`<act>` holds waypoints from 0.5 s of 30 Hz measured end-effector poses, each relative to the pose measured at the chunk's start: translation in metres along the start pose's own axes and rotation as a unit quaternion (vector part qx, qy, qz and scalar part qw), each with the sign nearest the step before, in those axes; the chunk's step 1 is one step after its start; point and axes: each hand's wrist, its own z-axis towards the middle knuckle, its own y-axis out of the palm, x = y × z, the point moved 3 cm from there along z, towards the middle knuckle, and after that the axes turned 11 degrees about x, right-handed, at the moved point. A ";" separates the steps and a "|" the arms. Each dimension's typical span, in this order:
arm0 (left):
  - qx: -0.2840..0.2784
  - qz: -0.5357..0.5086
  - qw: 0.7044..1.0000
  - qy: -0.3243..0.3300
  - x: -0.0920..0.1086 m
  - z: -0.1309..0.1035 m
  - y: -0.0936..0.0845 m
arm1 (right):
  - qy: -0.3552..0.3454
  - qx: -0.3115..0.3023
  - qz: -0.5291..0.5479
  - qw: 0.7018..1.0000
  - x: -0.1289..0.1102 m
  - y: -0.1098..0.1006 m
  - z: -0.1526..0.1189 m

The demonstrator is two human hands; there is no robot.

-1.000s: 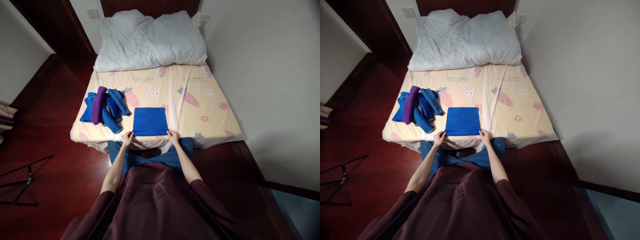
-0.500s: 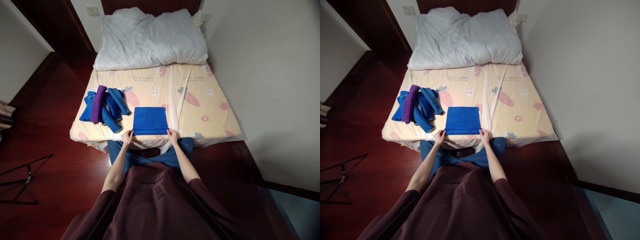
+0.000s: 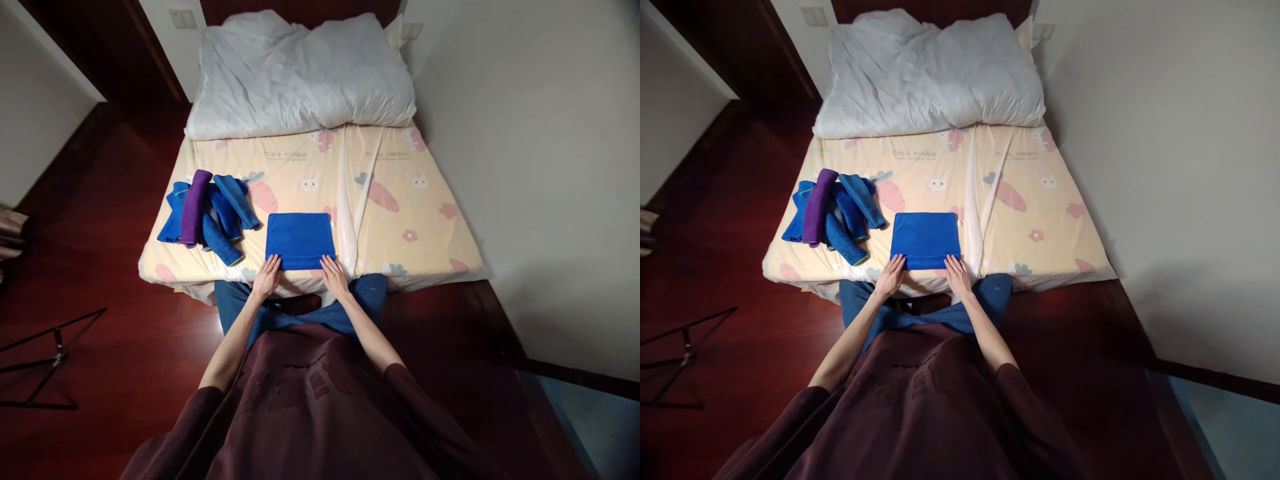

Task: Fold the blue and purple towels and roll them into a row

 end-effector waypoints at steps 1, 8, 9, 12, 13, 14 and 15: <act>0.001 0.006 1.000 -0.011 -0.003 0.000 0.003 | 0.011 -0.002 -0.008 1.000 0.003 0.002 0.001; -0.002 0.029 0.999 -0.032 -0.020 0.003 0.010 | 0.046 0.007 -0.032 0.998 0.022 0.008 0.008; -0.002 0.030 0.999 -0.037 -0.021 0.005 0.011 | 0.053 0.008 -0.035 0.998 0.024 0.010 0.010; 0.001 0.026 0.998 -0.049 -0.024 0.011 0.014 | 0.071 0.008 -0.038 0.997 0.027 0.016 0.015; 0.005 0.020 0.998 -0.052 -0.025 0.014 0.014 | 0.074 0.012 -0.036 0.997 0.028 0.018 0.017; 0.008 0.013 0.998 -0.053 -0.026 0.015 0.015 | 0.075 0.017 -0.033 0.996 0.028 0.019 0.019; 0.011 0.006 0.998 -0.054 -0.027 0.017 0.015 | 0.075 0.022 -0.030 0.996 0.029 0.019 0.020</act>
